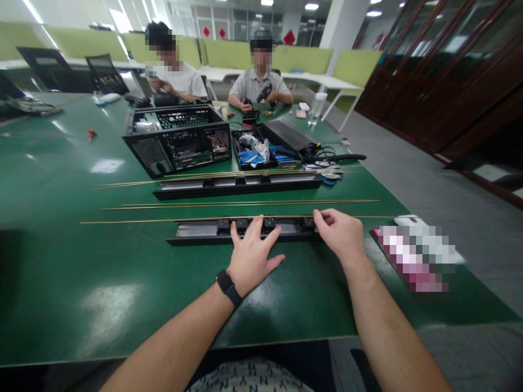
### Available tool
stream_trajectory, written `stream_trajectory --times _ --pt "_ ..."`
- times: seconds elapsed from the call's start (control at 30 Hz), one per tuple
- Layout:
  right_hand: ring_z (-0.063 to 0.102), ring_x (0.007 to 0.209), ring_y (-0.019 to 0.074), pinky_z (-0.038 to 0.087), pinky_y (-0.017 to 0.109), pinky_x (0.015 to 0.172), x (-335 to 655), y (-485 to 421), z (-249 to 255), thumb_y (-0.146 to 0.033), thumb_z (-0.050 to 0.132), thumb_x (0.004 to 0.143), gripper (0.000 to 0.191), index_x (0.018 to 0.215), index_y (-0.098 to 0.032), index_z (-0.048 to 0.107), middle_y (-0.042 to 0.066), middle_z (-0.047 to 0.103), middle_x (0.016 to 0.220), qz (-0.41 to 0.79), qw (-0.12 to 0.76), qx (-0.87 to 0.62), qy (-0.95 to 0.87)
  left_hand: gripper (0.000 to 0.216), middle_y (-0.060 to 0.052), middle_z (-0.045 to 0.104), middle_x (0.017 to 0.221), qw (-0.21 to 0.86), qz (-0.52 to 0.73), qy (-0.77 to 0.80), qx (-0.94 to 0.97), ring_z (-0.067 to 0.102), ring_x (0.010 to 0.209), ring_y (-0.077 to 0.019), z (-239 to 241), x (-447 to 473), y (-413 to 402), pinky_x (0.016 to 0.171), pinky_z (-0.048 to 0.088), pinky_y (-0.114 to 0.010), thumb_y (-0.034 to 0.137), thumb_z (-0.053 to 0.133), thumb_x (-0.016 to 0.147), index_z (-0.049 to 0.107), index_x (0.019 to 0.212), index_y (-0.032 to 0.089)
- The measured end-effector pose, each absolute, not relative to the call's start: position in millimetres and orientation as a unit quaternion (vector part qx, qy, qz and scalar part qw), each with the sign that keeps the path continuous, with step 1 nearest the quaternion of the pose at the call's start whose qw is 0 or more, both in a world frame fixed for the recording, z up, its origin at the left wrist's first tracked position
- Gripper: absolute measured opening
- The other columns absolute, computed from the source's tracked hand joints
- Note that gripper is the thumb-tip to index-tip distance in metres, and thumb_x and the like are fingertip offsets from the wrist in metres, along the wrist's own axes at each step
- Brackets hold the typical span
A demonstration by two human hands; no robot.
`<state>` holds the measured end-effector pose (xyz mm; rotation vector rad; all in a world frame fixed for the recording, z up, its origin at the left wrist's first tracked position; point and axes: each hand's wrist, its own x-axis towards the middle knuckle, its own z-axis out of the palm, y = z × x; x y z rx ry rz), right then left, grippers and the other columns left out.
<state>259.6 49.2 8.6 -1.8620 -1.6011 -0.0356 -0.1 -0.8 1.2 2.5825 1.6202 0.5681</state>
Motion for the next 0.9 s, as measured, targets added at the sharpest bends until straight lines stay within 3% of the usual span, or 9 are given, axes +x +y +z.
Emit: stream_trajectory --times 0.13,0.9 --pt "0.069 0.068 0.021 0.044 0.033 0.068 257.2 48.5 7.6 -0.055 0.062 0.094 0.036 0.09 -0.026 0.084 0.003 0.077 0.074 -0.007 0.351 -0.698 -0.624 0.062 -0.023 0.047 0.17 0.021 0.183 0.522 0.833 0.043 0.159 -0.0395 1.7 0.1 -0.6 0.124 0.022 -0.083 0.052 0.077 0.095 0.061 0.153 0.035" --pt "0.07 0.071 0.0238 0.043 0.035 0.067 260.3 49.8 9.4 -0.059 0.063 0.092 0.039 0.082 -0.026 0.081 0.005 0.077 0.073 -0.015 0.333 -0.719 -0.61 0.063 -0.022 0.047 0.17 0.022 0.183 0.522 0.833 0.044 0.158 -0.04 1.0 -0.5 -0.3 0.124 0.022 -0.084 0.052 0.077 0.095 0.06 0.154 0.035"
